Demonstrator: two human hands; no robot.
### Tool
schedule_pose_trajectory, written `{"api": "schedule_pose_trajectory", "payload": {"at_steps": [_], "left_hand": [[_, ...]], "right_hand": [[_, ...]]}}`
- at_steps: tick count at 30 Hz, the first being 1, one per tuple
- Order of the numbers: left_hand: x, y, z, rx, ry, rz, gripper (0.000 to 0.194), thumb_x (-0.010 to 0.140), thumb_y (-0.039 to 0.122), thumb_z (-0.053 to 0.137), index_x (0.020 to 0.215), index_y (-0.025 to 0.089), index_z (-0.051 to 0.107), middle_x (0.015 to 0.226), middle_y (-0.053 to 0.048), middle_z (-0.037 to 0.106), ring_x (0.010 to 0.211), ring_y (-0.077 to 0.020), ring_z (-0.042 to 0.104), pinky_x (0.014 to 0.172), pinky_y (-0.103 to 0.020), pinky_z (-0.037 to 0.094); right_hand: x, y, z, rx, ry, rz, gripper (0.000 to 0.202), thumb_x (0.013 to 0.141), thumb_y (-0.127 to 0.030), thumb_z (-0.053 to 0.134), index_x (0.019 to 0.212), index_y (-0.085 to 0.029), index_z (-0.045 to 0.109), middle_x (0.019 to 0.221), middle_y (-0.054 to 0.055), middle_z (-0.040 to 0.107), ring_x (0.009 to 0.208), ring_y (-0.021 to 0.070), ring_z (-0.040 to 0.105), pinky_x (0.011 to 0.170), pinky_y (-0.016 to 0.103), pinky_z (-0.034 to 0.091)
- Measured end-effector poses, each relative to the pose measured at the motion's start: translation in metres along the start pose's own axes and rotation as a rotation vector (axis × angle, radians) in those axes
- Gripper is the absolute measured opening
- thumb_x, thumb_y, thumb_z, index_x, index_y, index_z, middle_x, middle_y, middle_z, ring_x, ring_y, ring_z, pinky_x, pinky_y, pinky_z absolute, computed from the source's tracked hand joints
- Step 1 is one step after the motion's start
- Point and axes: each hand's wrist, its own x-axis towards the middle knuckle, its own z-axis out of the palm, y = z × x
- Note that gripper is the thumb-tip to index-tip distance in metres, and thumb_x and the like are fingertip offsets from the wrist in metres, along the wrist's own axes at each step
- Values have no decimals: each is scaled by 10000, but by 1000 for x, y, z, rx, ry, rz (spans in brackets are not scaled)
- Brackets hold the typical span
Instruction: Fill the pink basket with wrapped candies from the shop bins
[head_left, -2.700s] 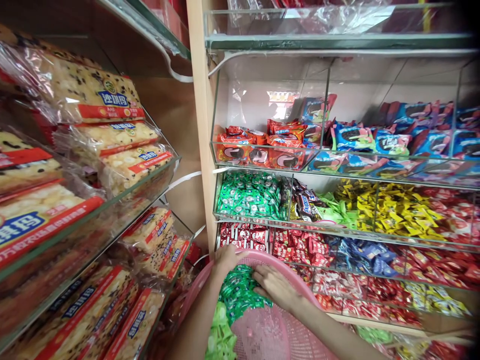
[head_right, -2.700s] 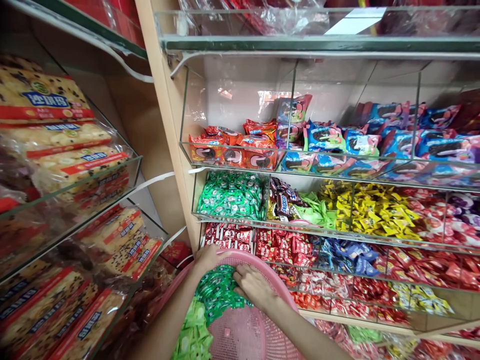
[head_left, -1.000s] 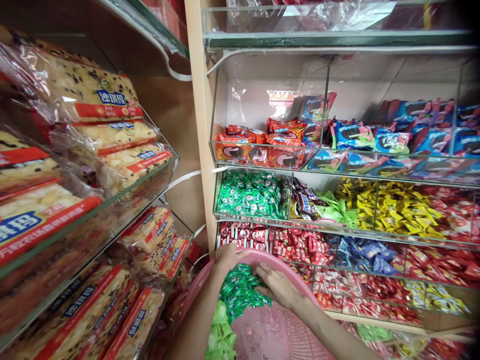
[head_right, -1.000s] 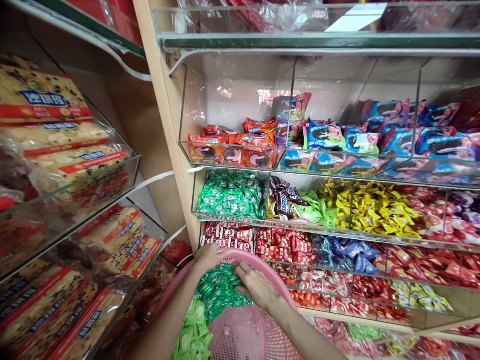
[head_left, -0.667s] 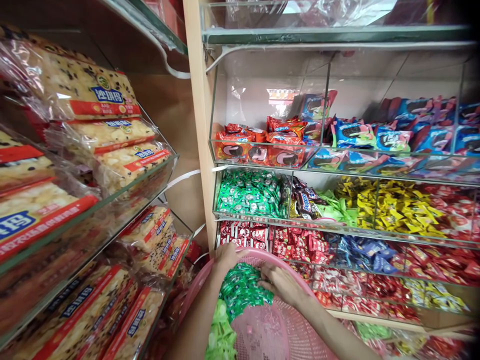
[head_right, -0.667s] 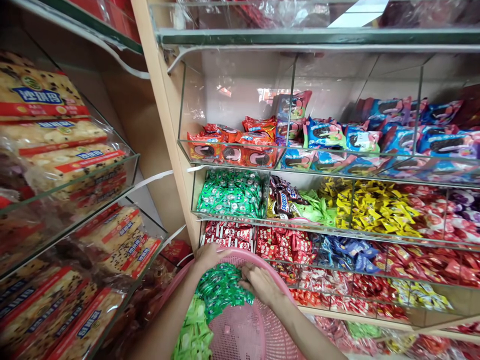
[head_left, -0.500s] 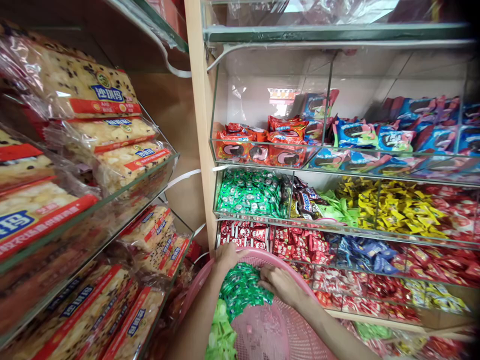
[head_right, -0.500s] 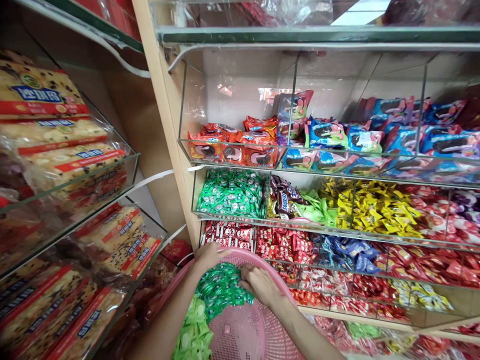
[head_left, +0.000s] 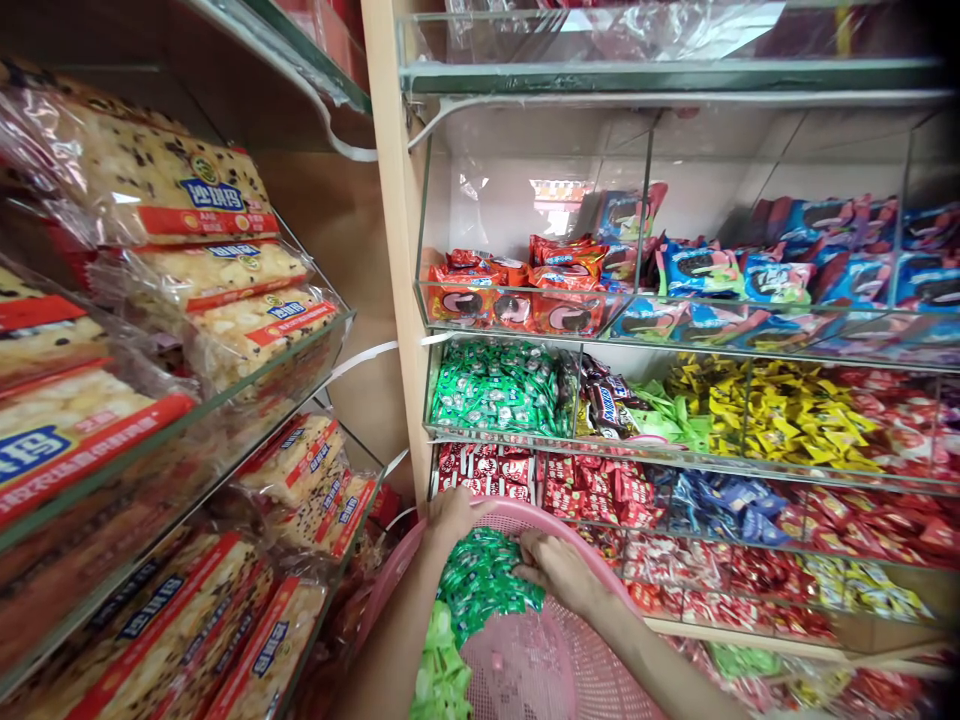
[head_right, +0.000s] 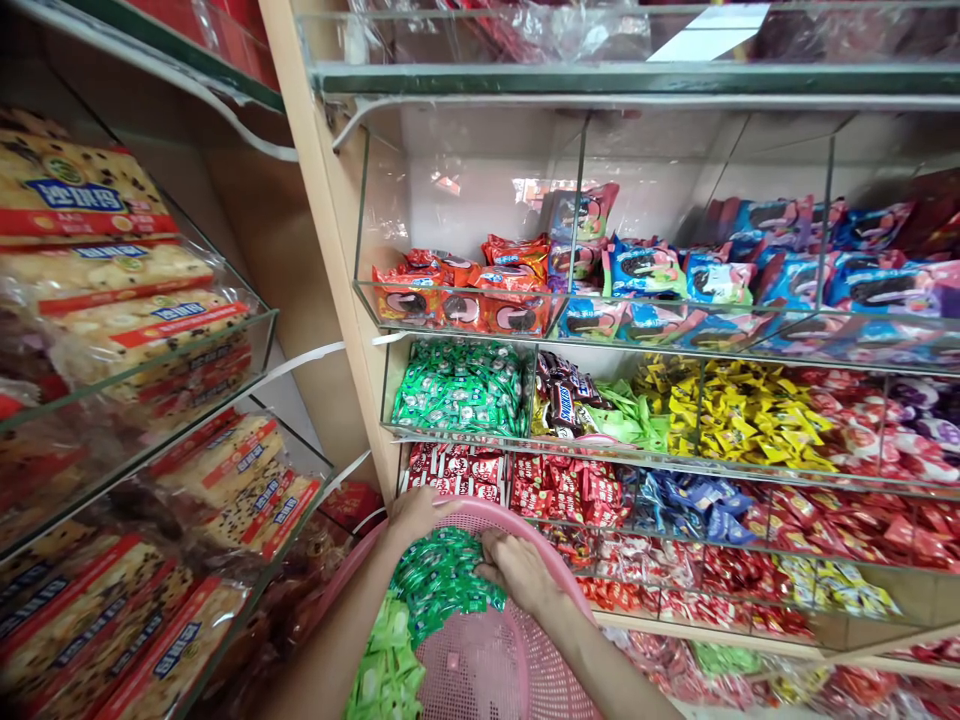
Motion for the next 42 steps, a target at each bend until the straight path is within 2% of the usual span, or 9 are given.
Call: {"api": "schedule_pose_trajectory", "payload": {"at_steps": [5,8,12,15,18,25,31,37,42], "left_hand": [[-2,0,-2,-11,11,2,688,745,755,335,976,198,667,992,-122,688,947,-258,630,753,-293,448],[-2,0,-2,-31,-1,-13,707,732,771,330,962,196,670,990,-120,688,945,-259,631,736,-287,447],[-2,0,-2,-39,-4,-5,726,726,783,316,958,193,670,993,-122,687,952,-266,629,730,-289,449],[-2,-1,-1,-31,3,6,715,725,777,332,954,188,667,1000,-121,685,956,-266,626,741,-295,448],[-2,-2,-1,-29,16,-15,675,734,748,368,970,186,658,1011,-122,683,961,-267,625,752,-301,446],[-2,-1,-5,-28,2,-9,636,753,720,373,963,190,655,1036,-122,676,979,-262,617,754,-301,442],[-2,-1,-4,-43,2,-14,646,748,725,378,975,187,655,1049,-122,673,978,-263,617,766,-307,442],[-2,-1,-4,-47,-10,-23,650,744,730,378,981,191,654,1039,-118,676,975,-261,617,760,-305,445],[-3,-1,-6,-45,2,-12,646,752,724,371,990,195,656,1044,-114,675,978,-262,617,765,-306,443]], "right_hand": [[4,-14,-25,-10,72,-58,259,859,-447,528,791,-199,503,784,21,596,670,167,561,576,264,350],[13,-34,-64,-17,166,-151,287,914,-458,419,818,-203,509,820,31,588,664,146,549,573,254,362],[37,-58,-131,-66,320,-261,287,951,-401,350,912,-192,542,864,51,579,752,149,560,644,252,397],[65,-61,-174,-127,393,-276,211,942,-321,402,1011,-178,541,948,61,579,826,155,557,689,251,411],[95,-52,-200,-290,372,-246,216,889,-233,509,1093,-172,548,1020,71,572,950,184,533,761,270,417],[124,-32,-209,-460,163,-290,352,824,-210,608,1175,-192,583,1104,90,585,975,217,536,830,323,417],[123,-31,-206,-402,227,-321,234,862,-164,534,1072,-158,637,1021,86,602,944,190,547,836,295,416],[122,-35,-207,-369,262,-313,263,930,-210,421,940,-140,674,908,77,600,865,158,570,784,254,424],[116,-43,-215,-414,300,-259,297,950,-237,383,1018,-154,660,958,80,593,886,148,570,752,226,414]]}}
